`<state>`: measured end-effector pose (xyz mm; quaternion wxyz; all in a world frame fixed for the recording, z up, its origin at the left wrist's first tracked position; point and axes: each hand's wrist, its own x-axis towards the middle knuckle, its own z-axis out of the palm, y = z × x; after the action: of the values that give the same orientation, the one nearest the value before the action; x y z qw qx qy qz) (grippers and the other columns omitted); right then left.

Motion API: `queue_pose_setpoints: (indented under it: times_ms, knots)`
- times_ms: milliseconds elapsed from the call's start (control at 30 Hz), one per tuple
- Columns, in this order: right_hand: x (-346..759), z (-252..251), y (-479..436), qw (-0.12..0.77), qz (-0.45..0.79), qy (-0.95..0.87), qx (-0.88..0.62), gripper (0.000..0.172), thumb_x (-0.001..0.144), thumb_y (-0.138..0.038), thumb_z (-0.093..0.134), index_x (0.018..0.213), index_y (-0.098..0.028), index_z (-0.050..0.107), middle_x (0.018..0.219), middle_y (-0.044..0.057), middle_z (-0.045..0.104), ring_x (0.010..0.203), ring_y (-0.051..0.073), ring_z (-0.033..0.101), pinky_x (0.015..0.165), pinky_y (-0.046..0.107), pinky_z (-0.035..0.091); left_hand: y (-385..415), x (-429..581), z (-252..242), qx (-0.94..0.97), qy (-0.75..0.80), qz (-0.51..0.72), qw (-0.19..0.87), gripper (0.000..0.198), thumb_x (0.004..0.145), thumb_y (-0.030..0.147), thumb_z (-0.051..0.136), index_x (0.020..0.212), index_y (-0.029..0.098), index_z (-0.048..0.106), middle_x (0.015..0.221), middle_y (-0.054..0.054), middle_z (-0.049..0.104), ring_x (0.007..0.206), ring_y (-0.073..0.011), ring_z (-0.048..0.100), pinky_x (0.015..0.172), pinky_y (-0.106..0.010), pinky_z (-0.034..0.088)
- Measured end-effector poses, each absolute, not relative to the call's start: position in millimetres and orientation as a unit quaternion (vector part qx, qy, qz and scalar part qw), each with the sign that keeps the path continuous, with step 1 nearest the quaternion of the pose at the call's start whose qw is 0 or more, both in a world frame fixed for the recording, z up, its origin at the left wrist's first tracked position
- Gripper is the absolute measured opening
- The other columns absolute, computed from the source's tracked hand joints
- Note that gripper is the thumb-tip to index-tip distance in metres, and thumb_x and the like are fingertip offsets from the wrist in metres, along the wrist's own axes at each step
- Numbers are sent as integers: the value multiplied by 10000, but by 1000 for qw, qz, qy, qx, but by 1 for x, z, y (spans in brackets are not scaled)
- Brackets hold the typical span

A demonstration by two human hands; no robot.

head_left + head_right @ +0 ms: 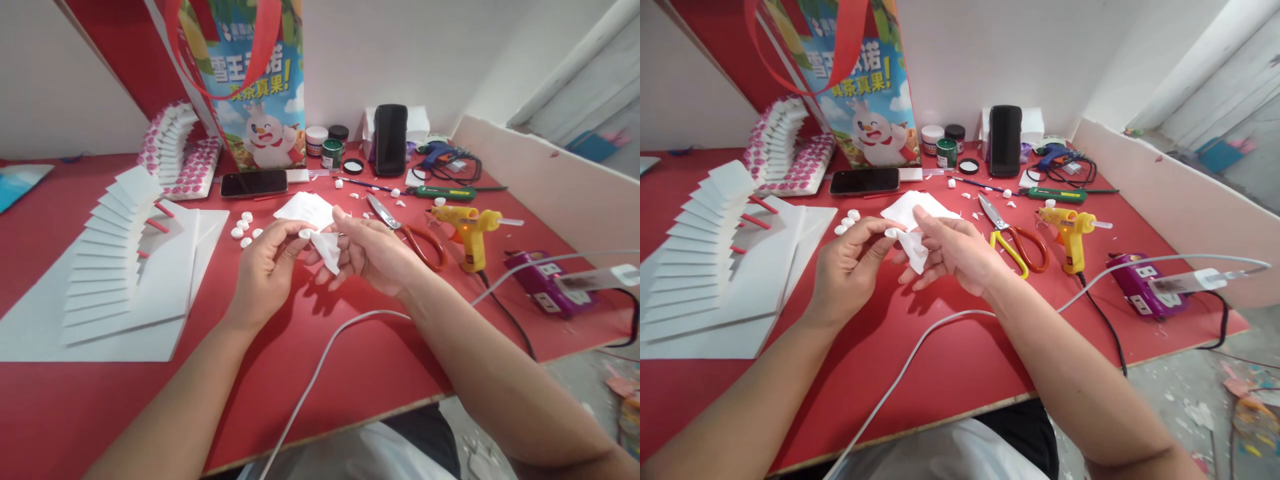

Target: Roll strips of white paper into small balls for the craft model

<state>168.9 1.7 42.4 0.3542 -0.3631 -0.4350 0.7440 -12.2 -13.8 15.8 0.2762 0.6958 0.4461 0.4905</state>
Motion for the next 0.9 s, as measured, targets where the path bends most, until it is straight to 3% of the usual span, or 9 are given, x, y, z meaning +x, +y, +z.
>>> queue_pose_setpoints:
  times_ms: [133,333,433,533,700,900]
  knots:
    - [168,45,-2,396,682,-478,-387,399,751,-472,836,796,-150,603,727,50,739,562,170,716,508,248,600,-13,-12,13,669,433,505,331,185,975,329,588,1034,205,711,961,-35,725,881,-172,667,832,-279,521]
    - [168,45,-2,408,692,-466,-372,332,785,-408,804,783,-140,609,654,41,713,511,178,708,447,226,559,-9,-6,3,530,331,570,534,155,928,321,678,1037,230,741,903,-19,731,831,-144,658,816,-271,521]
    - [167,47,-5,419,664,-495,-372,298,803,-376,789,784,-142,607,618,25,699,495,158,696,461,210,556,-7,-5,0,494,300,578,575,132,921,297,687,1021,232,744,914,-22,735,870,-155,673,842,-289,527]
    - [166,48,-6,417,646,-509,-389,270,790,-332,798,812,-144,604,610,15,698,490,148,688,469,203,553,-5,-7,-2,506,317,573,561,148,919,302,690,1041,238,744,949,-27,739,900,-172,681,850,-308,528]
    - [164,45,-5,403,655,-496,-403,271,765,-277,795,852,-158,568,658,18,720,506,156,695,481,232,577,-8,-12,4,589,399,543,447,183,939,320,663,1067,226,754,964,-27,741,897,-164,668,828,-274,517]
    - [159,43,-7,458,605,-522,-390,162,804,-182,703,839,-187,544,602,-41,672,461,122,643,467,230,570,-11,-10,6,620,407,536,403,176,960,299,632,1074,230,748,943,-10,733,863,-142,651,820,-251,511]
